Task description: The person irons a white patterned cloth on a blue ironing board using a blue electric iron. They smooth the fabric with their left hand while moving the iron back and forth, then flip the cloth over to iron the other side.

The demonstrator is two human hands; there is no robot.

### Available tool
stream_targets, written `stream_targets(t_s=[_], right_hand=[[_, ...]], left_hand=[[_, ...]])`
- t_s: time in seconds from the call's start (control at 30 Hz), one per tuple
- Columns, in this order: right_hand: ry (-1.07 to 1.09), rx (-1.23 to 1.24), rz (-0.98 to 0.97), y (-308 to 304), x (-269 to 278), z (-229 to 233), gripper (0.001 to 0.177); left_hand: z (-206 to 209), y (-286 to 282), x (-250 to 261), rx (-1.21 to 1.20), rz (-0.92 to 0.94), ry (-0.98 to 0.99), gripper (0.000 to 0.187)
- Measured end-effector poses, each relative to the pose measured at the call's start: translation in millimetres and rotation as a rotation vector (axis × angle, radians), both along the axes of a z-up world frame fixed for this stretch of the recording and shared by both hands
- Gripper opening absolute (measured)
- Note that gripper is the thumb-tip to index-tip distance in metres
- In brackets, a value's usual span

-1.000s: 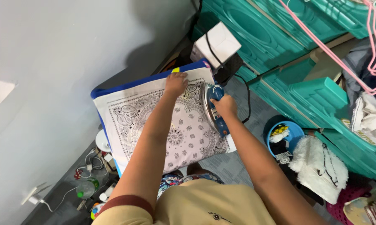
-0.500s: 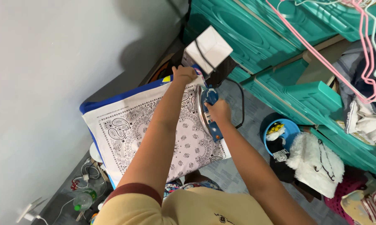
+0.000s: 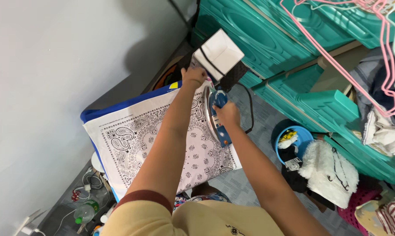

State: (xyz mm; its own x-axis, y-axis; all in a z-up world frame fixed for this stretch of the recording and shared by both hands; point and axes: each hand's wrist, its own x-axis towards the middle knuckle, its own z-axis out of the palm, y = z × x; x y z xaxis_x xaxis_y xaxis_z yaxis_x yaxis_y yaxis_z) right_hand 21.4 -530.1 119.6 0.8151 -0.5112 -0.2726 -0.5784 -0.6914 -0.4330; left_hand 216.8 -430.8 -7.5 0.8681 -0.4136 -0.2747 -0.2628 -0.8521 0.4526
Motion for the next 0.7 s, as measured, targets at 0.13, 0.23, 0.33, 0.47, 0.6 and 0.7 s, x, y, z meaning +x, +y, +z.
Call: stream_targets(t_s=[0.13,0.23,0.33,0.47,0.6,0.7], right_hand=[[0.129,0.125,-0.066,2,17,2,0.052],[0.054,0.005,0.013,-3,34,-11,0.054],[0.01,0.014,0.021,-6,46,-22,0.054],[-0.045,0.036,0.046,-9,56,-27,0.053],[-0.05,0.078,0.046,-8,50,-32,0.051],[-0.009,0.051,0.058,-7,37,-34,0.049]], left_hand=[[-3,46,-9,-0.045,0.121,0.007,0.019],[-8,98,-30,-0.017,0.166,-0.07,0.028],[-3,153,-59,-0.143,0.259,-0.171,0.031],[9,210,-104,-0.195,0.34,-0.346,0.044],[8,236,-151,-0.072,0.298,-0.377,0.06],[4,248,-177,-0.007,0.266,-0.316,0.067]])
